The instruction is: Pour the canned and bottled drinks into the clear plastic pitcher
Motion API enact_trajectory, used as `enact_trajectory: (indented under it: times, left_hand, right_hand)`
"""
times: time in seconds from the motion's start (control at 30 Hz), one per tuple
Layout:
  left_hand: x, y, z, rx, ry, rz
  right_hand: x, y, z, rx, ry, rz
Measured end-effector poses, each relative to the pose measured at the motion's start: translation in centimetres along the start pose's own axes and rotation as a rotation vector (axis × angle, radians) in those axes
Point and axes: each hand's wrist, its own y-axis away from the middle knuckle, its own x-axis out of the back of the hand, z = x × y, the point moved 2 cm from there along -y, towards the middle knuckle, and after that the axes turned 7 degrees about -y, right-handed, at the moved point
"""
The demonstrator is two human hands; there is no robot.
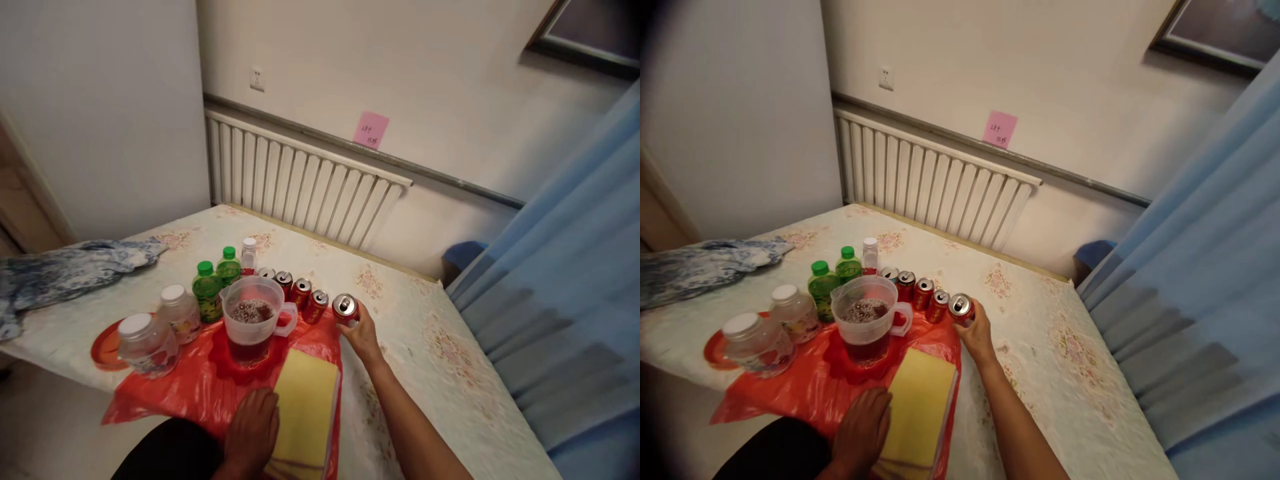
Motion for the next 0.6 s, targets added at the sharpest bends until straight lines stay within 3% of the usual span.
enact_trajectory:
  times: [0.17,0.3,0.6]
  left_hand:
    - [0.0,0.1,0.2,0.017,-0.01,0.003]
    - [0.0,0.2,0.2,0.033,0.0,0.028]
    - [0.5,0.2,0.5,0.057,0.013,0.095]
  right_hand:
    - [-1.8,-2.7,-6.5,0.292,0.127,-0.084]
    - [-3.3,-4.1,-10.3,0.471,0.254,-0.183]
    - [-5.8,-5.5,-13.9,0.695,0.575,-0.335]
